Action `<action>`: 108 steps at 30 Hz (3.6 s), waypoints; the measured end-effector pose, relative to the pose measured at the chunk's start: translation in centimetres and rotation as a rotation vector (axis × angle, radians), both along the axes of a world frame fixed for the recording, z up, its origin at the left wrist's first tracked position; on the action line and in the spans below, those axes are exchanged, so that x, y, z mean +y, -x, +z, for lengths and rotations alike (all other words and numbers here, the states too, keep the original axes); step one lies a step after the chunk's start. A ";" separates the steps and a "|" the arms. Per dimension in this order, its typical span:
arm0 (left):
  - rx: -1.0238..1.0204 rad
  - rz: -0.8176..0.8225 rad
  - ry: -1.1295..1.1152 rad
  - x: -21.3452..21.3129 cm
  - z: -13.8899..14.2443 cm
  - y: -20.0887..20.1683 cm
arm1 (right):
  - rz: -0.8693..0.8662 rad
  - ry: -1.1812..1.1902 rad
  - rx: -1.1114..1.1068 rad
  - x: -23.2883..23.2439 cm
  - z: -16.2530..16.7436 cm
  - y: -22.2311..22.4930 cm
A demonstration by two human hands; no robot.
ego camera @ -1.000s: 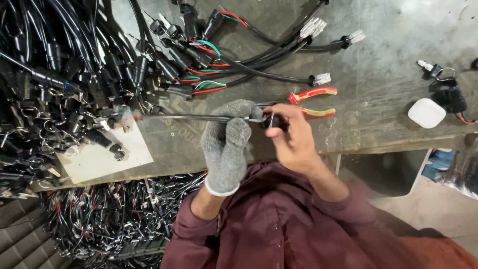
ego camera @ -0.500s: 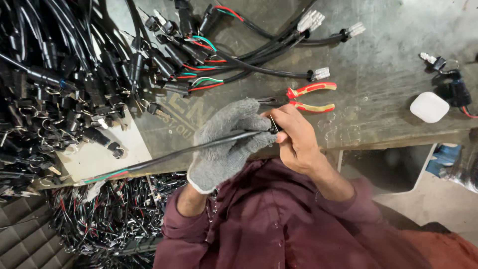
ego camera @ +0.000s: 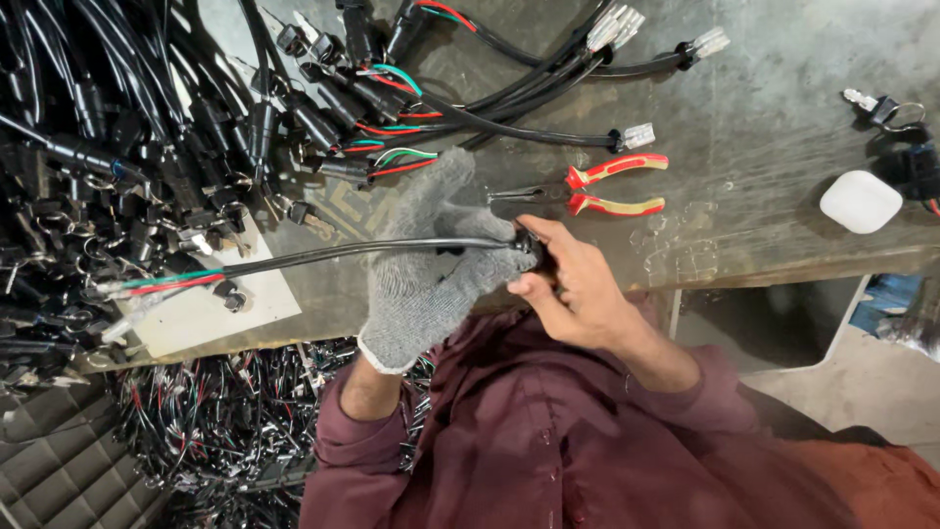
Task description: The person holds a black cable with a gloved hand and uses red-handled pliers to strip insulation from the wire ends, pulling off the cut insulation pieces and setting the processed cable on the workbench among piles of similar wire harnesses.
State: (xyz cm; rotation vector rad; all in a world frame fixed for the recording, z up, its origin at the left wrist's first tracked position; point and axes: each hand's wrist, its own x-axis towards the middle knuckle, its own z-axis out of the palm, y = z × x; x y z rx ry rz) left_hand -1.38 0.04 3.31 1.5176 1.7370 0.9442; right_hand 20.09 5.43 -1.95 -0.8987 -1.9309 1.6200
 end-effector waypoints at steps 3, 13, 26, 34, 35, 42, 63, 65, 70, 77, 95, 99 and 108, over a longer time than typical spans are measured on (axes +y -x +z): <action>-0.168 0.034 0.087 -0.4 -1.0 -0.7 | -0.022 0.118 0.034 0.0 0.5 0.1; -0.156 0.079 -0.058 0.8 -0.6 -2.3 | -0.050 0.701 0.194 0.7 -1.4 0.6; -0.322 -0.232 -0.249 0.0 -1.6 -0.6 | 0.330 0.283 0.088 2.6 -1.4 -0.1; -0.707 -0.153 -0.281 -0.7 -3.1 -2.1 | 0.354 1.154 0.492 -0.3 -2.5 -0.8; -0.705 -0.097 -0.243 -0.8 -3.3 -2.7 | 0.297 0.921 0.498 -0.5 -2.7 -0.8; -0.681 0.006 -0.101 0.1 -3.6 -3.8 | -0.354 0.453 0.118 -1.2 -3.5 0.5; -0.593 0.048 -0.028 -0.8 0.8 -4.4 | 0.055 0.023 -0.046 5.9 0.9 -2.9; -0.510 0.042 -0.017 -0.8 1.2 -4.9 | 0.137 0.230 0.060 5.8 1.9 -1.2; -0.598 -0.007 -0.185 -1.2 1.9 -5.5 | 0.054 -0.700 -0.137 6.4 4.7 1.4; -0.508 -0.015 0.175 -1.1 4.0 -3.8 | 0.115 -0.906 -0.390 7.7 4.3 1.1; -0.022 0.130 -0.205 -2.4 0.5 -6.0 | 0.083 -0.602 -0.390 4.5 3.8 -0.4; 0.167 0.139 -0.154 -2.6 -0.1 -6.2 | 0.035 -0.662 -0.530 4.1 3.9 -1.0; 0.406 0.063 -0.188 -2.3 -0.7 -4.9 | 0.012 -0.496 -0.506 2.7 3.9 -0.4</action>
